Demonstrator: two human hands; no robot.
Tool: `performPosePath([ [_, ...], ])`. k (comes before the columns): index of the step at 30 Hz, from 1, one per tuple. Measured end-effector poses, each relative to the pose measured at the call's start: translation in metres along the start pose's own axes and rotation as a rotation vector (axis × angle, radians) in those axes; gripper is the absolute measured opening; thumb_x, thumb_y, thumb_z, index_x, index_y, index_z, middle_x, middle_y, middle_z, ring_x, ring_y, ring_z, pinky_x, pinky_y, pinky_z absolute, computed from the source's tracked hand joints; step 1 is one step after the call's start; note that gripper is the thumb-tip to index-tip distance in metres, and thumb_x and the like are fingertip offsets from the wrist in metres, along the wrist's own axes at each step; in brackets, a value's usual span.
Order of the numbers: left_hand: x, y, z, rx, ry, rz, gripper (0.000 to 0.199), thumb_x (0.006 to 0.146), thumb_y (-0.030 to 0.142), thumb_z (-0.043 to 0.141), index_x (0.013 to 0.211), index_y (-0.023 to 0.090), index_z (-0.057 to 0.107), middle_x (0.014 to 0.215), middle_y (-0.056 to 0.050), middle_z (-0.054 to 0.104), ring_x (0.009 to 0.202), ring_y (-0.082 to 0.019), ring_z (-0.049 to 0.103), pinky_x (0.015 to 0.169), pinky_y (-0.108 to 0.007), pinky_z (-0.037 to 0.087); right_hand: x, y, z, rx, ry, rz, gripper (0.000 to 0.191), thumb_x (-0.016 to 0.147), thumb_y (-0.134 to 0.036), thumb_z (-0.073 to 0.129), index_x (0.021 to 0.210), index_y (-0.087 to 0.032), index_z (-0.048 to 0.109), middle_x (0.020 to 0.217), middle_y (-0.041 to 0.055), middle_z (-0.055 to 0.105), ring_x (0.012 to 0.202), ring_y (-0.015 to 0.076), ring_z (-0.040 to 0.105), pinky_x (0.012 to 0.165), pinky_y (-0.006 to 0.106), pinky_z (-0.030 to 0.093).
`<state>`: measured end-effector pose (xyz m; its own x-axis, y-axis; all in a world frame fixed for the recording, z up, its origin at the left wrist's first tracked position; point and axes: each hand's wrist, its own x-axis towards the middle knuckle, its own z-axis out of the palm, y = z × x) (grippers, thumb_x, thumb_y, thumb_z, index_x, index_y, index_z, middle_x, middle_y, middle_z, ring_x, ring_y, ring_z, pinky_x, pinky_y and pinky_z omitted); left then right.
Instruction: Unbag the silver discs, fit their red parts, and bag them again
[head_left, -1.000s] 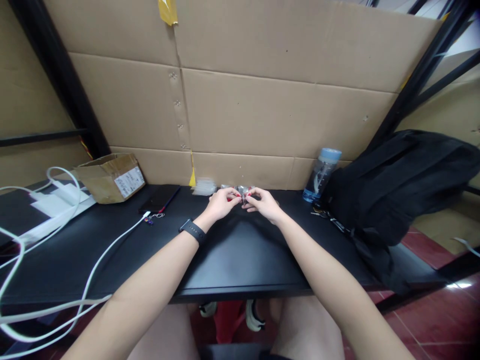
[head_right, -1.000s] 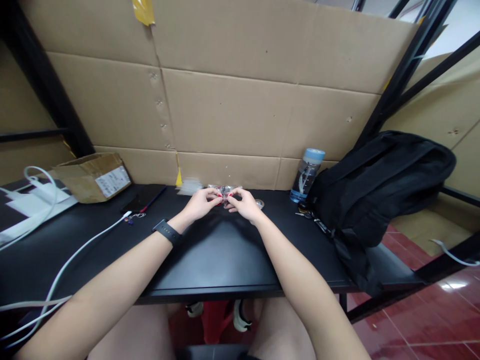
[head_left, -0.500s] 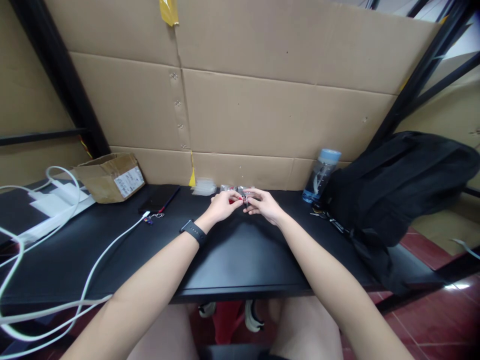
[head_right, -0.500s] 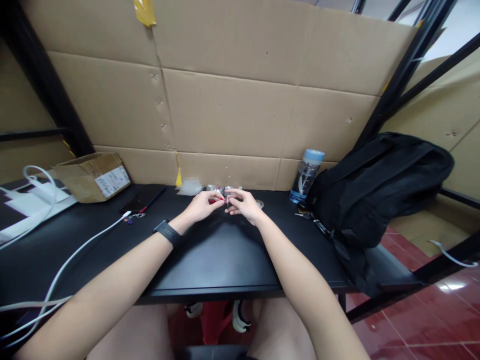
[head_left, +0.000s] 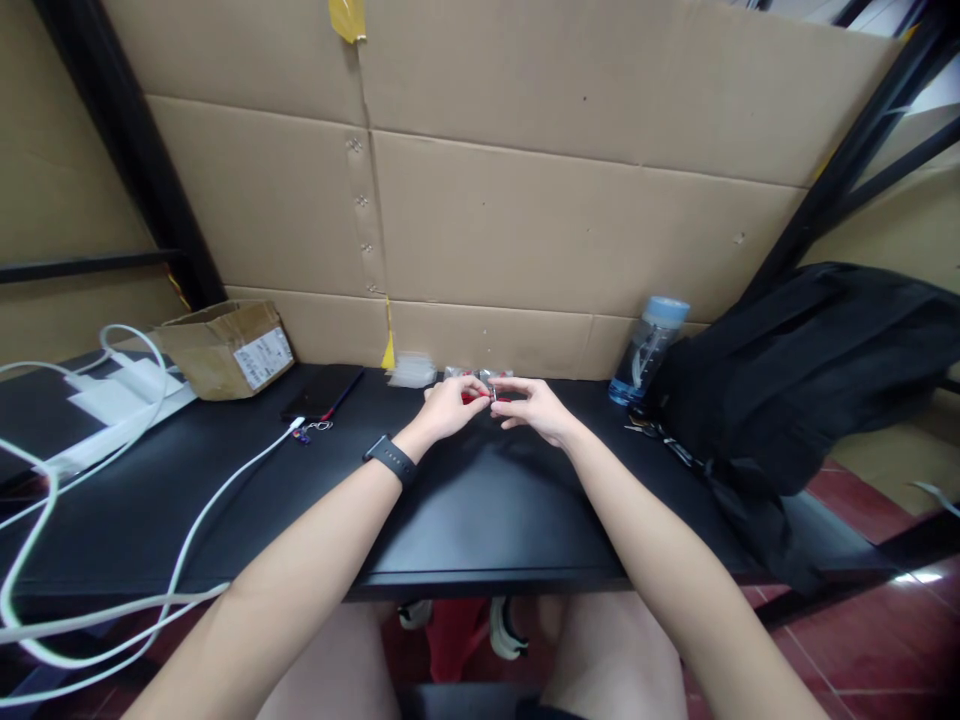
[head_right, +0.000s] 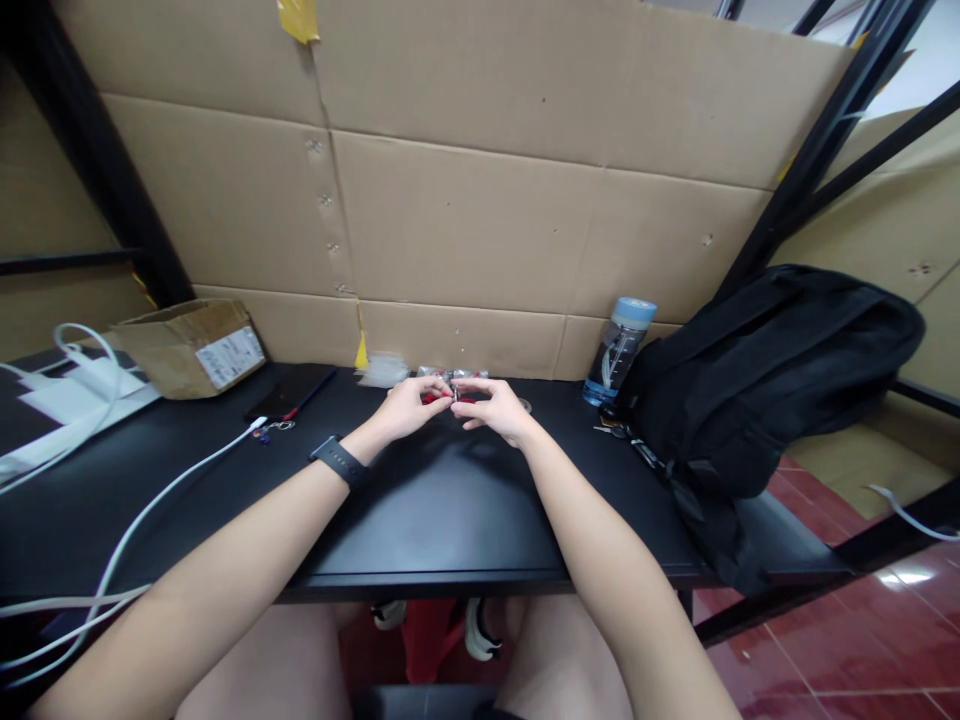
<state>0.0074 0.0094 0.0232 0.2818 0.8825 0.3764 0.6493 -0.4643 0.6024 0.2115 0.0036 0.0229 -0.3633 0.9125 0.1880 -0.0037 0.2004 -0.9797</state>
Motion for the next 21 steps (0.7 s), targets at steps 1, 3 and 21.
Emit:
performPosePath([
  [1,-0.001,0.000,-0.002,0.069,-0.006,0.002,0.015,0.086,0.038,0.067,0.097,0.029,0.071,0.099,-0.001,0.077,0.100,-0.026,0.069,0.097,-0.043,0.044,0.001,0.000,-0.001,-0.031,0.003,-0.006,0.053,0.072,-0.028,0.087,0.122,-0.025,0.072,0.130,0.0103,0.067,0.082,0.0168,0.074,0.060,0.025,0.064],
  [3,-0.001,-0.004,-0.008,0.249,-0.003,-0.013,0.018,0.084,0.039,0.067,0.097,0.027,0.070,0.105,-0.007,0.075,0.106,-0.032,0.065,0.101,-0.053,0.039,0.001,0.001,-0.004,-0.087,0.018,-0.025,0.052,0.072,-0.028,0.086,0.123,-0.025,0.072,0.131,0.0097,0.066,0.083,0.0157,0.072,0.058,0.023,0.062],
  [21,-0.001,-0.068,-0.067,0.706,0.080,-0.263,0.038,0.091,0.028,0.045,0.118,0.022,0.072,0.132,-0.017,0.062,0.121,-0.041,0.050,0.097,-0.056,0.040,0.002,-0.001,-0.009,-0.188,0.062,-0.051,0.046,0.074,-0.024,0.082,0.119,-0.024,0.072,0.130,0.0089,0.066,0.074,0.0099,0.064,0.058,0.021,0.057],
])
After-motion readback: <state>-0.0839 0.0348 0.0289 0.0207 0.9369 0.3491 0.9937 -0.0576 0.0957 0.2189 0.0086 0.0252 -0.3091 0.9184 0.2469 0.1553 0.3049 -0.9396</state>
